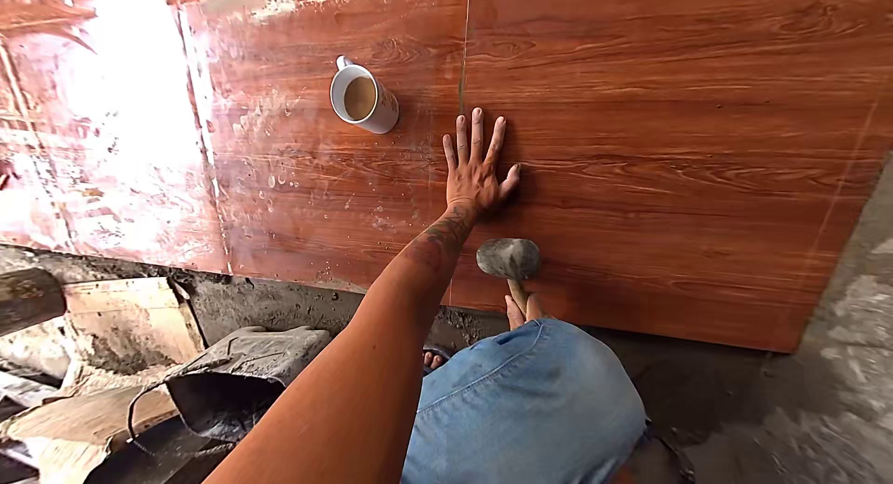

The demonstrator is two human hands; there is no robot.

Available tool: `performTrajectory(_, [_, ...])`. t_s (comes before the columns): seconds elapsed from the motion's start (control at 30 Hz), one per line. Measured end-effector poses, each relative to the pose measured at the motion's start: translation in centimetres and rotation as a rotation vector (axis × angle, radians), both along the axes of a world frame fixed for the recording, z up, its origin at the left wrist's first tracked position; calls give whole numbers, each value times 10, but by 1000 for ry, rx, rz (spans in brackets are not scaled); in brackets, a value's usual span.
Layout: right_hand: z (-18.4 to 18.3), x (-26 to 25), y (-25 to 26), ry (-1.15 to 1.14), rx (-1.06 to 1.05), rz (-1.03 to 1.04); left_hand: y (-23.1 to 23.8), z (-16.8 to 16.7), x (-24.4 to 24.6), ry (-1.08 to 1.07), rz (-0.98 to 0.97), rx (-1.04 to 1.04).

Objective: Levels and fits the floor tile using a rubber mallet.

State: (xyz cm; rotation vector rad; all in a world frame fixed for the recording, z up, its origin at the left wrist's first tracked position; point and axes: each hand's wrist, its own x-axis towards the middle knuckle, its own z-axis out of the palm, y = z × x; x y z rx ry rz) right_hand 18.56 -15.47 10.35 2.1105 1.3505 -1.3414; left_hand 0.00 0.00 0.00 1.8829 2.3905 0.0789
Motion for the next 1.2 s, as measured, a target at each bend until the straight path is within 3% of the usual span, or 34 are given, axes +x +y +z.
performTrajectory(0.07, [-22, 0, -17, -31, 236, -44, 1, -2, -1, 5, 5, 4])
performTrajectory(0.1, [-28, 4, -20, -85, 291, 27, -1, -1, -1, 4, 7, -1])
performTrajectory(0.17, [1, 11, 11, -91, -4, 190, 0, 0, 0, -5, 8, -7])
performTrajectory(0.2, [11, 10, 18, -92, -34, 203, 2, 0, 0, -5, 10, -9])
performTrajectory(0.27, [10, 9, 12, -103, 109, 156, 1, -1, 1, -6, 9, 0])
performTrajectory(0.47, [36, 6, 37, -134, -15, 180, 3, 1, 0, -11, 8, -3])
performTrajectory(0.6, [10, 11, 21, -180, 195, 189, 1, 2, -1, -7, 11, -23])
performTrajectory(0.73, [16, 14, 33, -141, 326, 174, 3, 1, -1, -13, 1, 21])
performTrajectory(1.0, [-18, 23, 59, -92, 737, 159, 1, 0, -2, -32, -2, 28])
performTrajectory(1.2, [-14, 21, 101, -32, 724, 186, 0, 0, -3, -27, -3, 19])
